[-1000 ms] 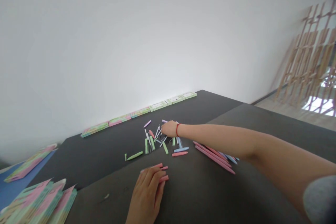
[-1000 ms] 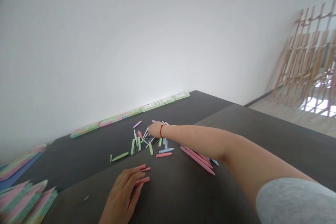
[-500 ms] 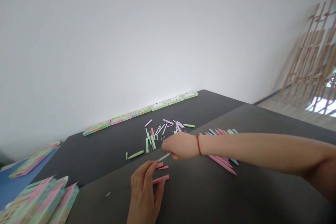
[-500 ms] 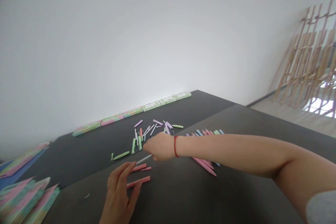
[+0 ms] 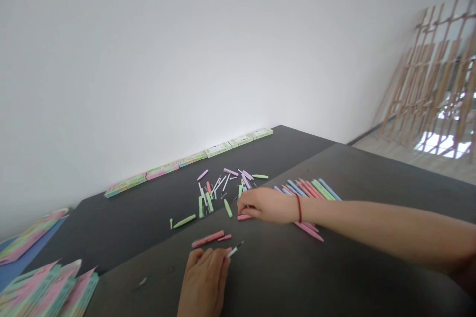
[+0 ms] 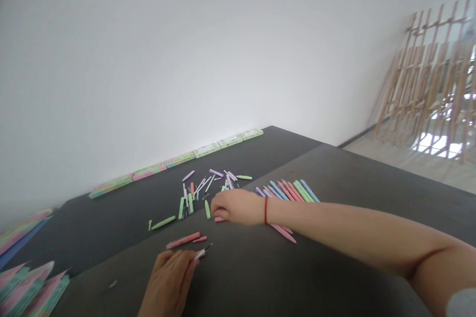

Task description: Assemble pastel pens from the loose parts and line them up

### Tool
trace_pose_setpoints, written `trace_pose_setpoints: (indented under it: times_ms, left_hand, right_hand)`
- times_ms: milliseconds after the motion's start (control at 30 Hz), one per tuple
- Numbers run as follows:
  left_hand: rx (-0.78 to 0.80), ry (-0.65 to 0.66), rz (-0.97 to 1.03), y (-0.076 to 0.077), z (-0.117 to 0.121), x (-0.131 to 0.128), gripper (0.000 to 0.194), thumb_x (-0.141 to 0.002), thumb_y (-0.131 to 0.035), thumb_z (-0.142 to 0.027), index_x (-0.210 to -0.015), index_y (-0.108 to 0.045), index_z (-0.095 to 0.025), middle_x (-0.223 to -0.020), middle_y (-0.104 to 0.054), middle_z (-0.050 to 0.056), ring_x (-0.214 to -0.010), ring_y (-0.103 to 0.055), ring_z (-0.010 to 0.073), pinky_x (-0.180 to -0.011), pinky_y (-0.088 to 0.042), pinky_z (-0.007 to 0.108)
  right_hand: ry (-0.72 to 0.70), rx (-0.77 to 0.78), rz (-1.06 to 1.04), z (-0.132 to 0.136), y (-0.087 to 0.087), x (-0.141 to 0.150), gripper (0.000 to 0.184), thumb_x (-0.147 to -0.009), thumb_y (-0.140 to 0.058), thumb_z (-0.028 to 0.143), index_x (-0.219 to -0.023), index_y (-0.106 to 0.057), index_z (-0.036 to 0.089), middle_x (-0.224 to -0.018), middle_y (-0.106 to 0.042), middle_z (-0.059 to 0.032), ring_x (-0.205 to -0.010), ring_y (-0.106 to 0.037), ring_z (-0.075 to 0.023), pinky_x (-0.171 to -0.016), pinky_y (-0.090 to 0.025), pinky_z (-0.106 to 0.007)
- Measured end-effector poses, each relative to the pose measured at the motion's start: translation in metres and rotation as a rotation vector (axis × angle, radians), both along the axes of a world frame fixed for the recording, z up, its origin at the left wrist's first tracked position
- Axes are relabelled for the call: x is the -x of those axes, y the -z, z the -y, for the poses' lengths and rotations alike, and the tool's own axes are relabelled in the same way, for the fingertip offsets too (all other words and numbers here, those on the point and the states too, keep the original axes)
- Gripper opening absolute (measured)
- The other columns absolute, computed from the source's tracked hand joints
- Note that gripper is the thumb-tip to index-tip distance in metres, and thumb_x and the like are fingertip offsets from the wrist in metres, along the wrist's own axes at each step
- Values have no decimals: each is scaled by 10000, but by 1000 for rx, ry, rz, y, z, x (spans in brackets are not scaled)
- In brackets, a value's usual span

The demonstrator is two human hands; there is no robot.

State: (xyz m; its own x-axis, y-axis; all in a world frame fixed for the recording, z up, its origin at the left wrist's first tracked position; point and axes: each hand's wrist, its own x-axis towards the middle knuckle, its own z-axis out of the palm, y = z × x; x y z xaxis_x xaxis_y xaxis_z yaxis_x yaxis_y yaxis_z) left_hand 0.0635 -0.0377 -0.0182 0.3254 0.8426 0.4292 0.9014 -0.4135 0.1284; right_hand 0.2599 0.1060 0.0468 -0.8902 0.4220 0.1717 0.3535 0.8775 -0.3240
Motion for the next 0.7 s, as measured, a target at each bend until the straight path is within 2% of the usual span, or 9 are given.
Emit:
trace_pose_setpoints:
  times_ms: [100,200,267,400,533,633,700]
  left_hand:
    - [31,5,22,3,-2,3,173,-922,-398,-229,-943,-570,-225,-737,-649,2,-663,-595,167,-696,-394,311]
    - [19,16,23,7,-2,6,164,-917,-411,-239,-947,-571,-226,-732,-659,1,-641,-594,170,-679,-399,310]
    - [6,17,33,9,-2,7,164,-918,-409,-241,-944,-570,-228,-743,-670,1,-626,-593,166,-675,-404,307]
    - [0,19,53,11,-3,9,164,-919,-405,-222,-967,-562,-230,-798,-693,5,-637,-604,158,-684,-413,297]
    - [26,19,65,11,-3,9,161,-921,-401,-227,-928,-562,-231,-801,-693,7,-627,-595,159,-682,-415,298]
    - [43,-2,76,11,-2,7,166,-923,-393,-231,-917,-559,-232,-792,-688,6,-632,-587,165,-683,-419,303]
    - [49,-8,87,11,-2,7,169,-925,-385,-226,-914,-554,-234,-784,-684,3,-635,-584,167,-687,-424,306]
  right_hand:
    - [177,-130,237,-49,2,7,232,-889,-422,174,-976,-635,150,-996,-656,-71,-908,-583,-166,-781,-407,-257]
    - [224,-147,337,-88,4,24,213,-851,-469,152,-953,-653,119,-967,-670,-110,-872,-604,-190,-741,-413,-264]
    - [236,-149,405,-102,3,38,195,-826,-505,145,-937,-662,114,-974,-671,-128,-877,-611,-201,-736,-417,-266]
    - [244,-127,539,-108,4,64,157,-816,-562,170,-917,-658,97,-996,-659,-139,-920,-607,-213,-779,-439,-298]
    - [276,-83,652,-108,9,80,238,-866,-562,274,-1034,-596,108,-1070,-603,-96,-946,-586,-197,-808,-483,-380]
    - [299,-42,674,-108,10,86,270,-884,-544,296,-1093,-564,127,-1094,-580,-80,-942,-584,-188,-797,-501,-390]
    - [304,-11,637,-106,7,86,240,-866,-569,259,-1054,-582,110,-1071,-594,-90,-925,-592,-188,-781,-504,-368]
